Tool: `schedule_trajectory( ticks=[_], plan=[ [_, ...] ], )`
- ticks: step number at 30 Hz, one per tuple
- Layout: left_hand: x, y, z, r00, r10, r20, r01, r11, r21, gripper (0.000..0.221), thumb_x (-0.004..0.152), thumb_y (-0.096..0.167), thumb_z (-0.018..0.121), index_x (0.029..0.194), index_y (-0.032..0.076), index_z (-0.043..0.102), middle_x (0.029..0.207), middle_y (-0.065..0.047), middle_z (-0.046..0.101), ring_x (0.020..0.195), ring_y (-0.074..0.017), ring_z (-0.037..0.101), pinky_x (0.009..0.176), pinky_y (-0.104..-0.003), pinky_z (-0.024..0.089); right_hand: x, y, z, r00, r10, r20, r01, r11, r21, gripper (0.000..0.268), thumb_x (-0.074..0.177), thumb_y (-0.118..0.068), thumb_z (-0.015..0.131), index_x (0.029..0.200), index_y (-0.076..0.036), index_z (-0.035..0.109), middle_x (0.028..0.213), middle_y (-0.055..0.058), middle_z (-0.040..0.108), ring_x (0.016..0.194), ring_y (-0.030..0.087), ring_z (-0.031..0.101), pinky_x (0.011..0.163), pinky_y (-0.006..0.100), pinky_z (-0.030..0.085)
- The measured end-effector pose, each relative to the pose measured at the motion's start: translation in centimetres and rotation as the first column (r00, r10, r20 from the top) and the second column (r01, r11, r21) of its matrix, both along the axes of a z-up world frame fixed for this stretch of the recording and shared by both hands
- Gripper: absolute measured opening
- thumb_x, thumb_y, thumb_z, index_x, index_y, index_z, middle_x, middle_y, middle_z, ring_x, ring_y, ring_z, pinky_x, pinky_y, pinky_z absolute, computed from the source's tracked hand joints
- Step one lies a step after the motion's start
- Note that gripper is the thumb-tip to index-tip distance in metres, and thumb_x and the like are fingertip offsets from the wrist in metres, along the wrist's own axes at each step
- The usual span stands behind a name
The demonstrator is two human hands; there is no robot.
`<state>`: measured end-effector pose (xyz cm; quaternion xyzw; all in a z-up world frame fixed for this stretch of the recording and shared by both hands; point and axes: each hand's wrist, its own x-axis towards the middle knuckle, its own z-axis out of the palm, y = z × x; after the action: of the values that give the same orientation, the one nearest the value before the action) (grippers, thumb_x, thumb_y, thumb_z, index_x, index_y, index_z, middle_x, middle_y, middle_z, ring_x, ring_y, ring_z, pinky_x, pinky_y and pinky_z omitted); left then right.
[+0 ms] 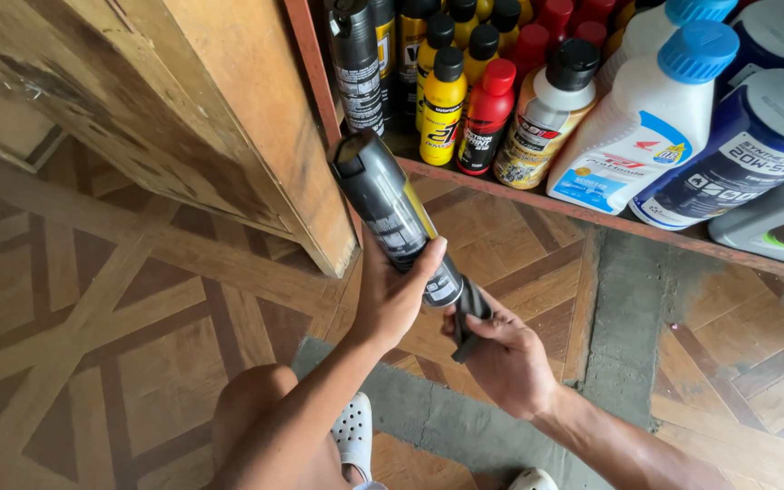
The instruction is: Wipe down and clean spray cans and fluid bottles on a workshop storage shelf.
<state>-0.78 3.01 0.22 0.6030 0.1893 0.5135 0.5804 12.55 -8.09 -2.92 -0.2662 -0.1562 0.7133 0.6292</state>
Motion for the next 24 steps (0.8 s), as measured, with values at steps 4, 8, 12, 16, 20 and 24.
schedule_trajectory(
  ticks=[4, 8, 12, 16, 20, 24],
  plan=[
    [0.1, 0.1, 0.2, 1.000, 0.009, 0.021, -0.009, 0.999, -0.039, 0.062, 0.100, 0.011, 0.062, 0.152, 0.011, 0.027, 0.106, -0.006, 0.059, 0.083, -0.0120, 0.060, 0.076, -0.027, 0.058, -0.1, -0.3, -0.9, 0.993, 0.063, 0.104, -0.069, 0.997, 0.046, 0.064, 0.084, 0.003, 0.053, 0.147, -0.002, 0.050, 0.107, 0.012, 0.061, 0.101, 0.022, 0.053, 0.095, 0.041, 0.037],
    [0.1, 0.3, -0.1, 0.999, -0.016, 0.037, 0.019, 0.996, -0.091, 0.061, 0.099, 0.011, 0.063, 0.151, 0.011, 0.032, 0.108, -0.007, 0.059, 0.086, -0.0129, 0.060, 0.078, -0.028, 0.057, -0.4, 0.1, -0.4, 0.966, 0.087, 0.242, -0.103, 0.993, 0.054, 0.074, 0.081, 0.005, 0.049, 0.154, -0.003, 0.045, 0.116, 0.014, 0.058, 0.105, 0.024, 0.049, 0.102, 0.043, 0.032],
    [0.0, 0.6, 1.1, 1.000, 0.006, -0.024, -0.007, 1.000, -0.021, 0.056, 0.096, 0.015, 0.066, 0.141, 0.006, 0.034, 0.105, -0.008, 0.058, 0.082, -0.0135, 0.061, 0.073, -0.029, 0.057, 0.7, 0.3, -1.2, 0.988, 0.071, 0.140, -0.074, 0.997, 0.018, 0.053, 0.088, 0.004, 0.051, 0.140, 0.006, 0.057, 0.109, 0.014, 0.062, 0.097, 0.023, 0.049, 0.093, 0.039, 0.035],
    [0.3, 0.5, 0.7, 0.991, -0.066, -0.115, 0.058, 0.996, -0.070, 0.058, 0.092, 0.020, 0.073, 0.141, 0.005, 0.045, 0.107, -0.009, 0.062, 0.094, -0.0161, 0.061, 0.085, -0.038, 0.056, 0.9, 1.1, 0.9, 0.809, -0.224, 0.544, 0.340, 0.933, -0.120, 0.035, 0.101, -0.009, 0.044, 0.122, 0.001, 0.070, 0.086, 0.016, 0.063, 0.077, 0.019, 0.053, 0.061, 0.028, 0.036],
    [0.9, -0.7, 0.2, 0.980, -0.141, -0.140, 0.128, 0.987, -0.102, 0.058, 0.094, 0.022, 0.071, 0.137, -0.004, 0.043, 0.107, -0.022, 0.058, 0.099, -0.0297, 0.061, 0.093, -0.057, 0.054, 2.0, 1.9, 1.8, 0.656, -0.522, 0.545, 0.565, 0.819, 0.104, 0.038, 0.110, -0.018, 0.046, 0.138, -0.003, 0.067, 0.105, 0.023, 0.071, 0.098, 0.024, 0.062, 0.085, 0.034, 0.053],
    [1.7, -2.0, -1.7, 0.934, -0.347, -0.090, 0.332, 0.932, -0.145, 0.046, 0.093, 0.012, 0.069, 0.128, 0.003, 0.040, 0.099, -0.012, 0.054, 0.089, -0.0232, 0.058, 0.077, -0.042, 0.057, 3.3, 2.5, 2.0, 0.596, -0.521, 0.611, 0.536, 0.825, 0.181, 0.044, 0.110, -0.029, 0.043, 0.148, -0.015, 0.059, 0.118, 0.010, 0.071, 0.110, 0.018, 0.063, 0.096, 0.038, 0.052]
  ],
)
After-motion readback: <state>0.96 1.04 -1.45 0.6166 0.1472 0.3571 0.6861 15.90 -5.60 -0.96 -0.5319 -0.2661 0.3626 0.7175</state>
